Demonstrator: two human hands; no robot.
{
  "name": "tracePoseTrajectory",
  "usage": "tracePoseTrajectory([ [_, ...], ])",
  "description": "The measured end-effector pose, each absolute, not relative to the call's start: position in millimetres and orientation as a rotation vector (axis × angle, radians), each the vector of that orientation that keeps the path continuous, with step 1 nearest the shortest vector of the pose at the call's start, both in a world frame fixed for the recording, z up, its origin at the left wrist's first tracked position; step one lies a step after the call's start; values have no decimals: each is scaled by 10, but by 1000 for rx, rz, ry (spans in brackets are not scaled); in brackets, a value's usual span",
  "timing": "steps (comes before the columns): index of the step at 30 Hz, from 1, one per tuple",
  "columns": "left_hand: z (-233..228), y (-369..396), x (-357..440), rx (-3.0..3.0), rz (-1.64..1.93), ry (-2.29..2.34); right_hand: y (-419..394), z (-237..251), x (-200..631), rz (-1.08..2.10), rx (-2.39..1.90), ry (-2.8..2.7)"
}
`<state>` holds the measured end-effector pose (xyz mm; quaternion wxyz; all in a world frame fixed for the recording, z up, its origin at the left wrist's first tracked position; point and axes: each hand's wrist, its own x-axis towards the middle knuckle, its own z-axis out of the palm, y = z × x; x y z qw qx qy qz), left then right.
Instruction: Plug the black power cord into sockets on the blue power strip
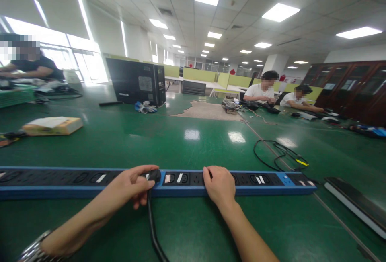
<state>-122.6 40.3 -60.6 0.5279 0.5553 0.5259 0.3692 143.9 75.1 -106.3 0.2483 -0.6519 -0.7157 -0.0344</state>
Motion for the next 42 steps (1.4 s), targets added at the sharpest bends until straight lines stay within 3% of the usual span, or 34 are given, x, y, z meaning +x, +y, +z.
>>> tracePoseTrajectory([
  [42, -614, 347, -1289, 1638, 645, 1422, 748, -1066, 1436, -78, -1773, -1948],
])
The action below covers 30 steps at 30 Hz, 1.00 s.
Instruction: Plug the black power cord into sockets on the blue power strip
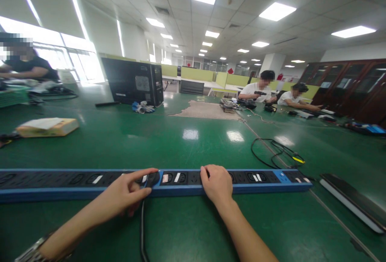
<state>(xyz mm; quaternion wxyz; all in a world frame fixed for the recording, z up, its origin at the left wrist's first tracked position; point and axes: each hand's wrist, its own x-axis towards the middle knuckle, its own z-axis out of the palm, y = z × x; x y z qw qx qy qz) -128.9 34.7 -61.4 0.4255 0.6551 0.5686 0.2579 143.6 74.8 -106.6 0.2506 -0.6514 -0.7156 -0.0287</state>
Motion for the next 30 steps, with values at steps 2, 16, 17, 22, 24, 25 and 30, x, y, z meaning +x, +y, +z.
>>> tracePoseTrajectory([
  [2, -628, 342, -1284, 1613, 661, 1421, 746, -1069, 1437, -74, -1773, -1948],
  [16, -769, 271, -1107, 1233, 1135, 1185, 739, -1062, 1452, -50, -1774, -1955],
  [17, -720, 260, -1096, 1209, 1206, 1159, 738, -1063, 1453, -51, -1773, -1957],
  [22, -374, 274, -1355, 1120, 1608, 1104, 747, -1069, 1456, -57, -1768, -1959],
  [24, -320, 298, -1611, 1110, 1718, 1231, 749, -1066, 1453, -58, -1771, -1958],
  [25, -329, 306, -1749, 1124, 1723, 1341, 748, -1064, 1451, -59, -1775, -1957],
  [30, -556, 272, -2197, 1346, 1239, 1878, 738, -1048, 1441, -73, -1791, -1956],
])
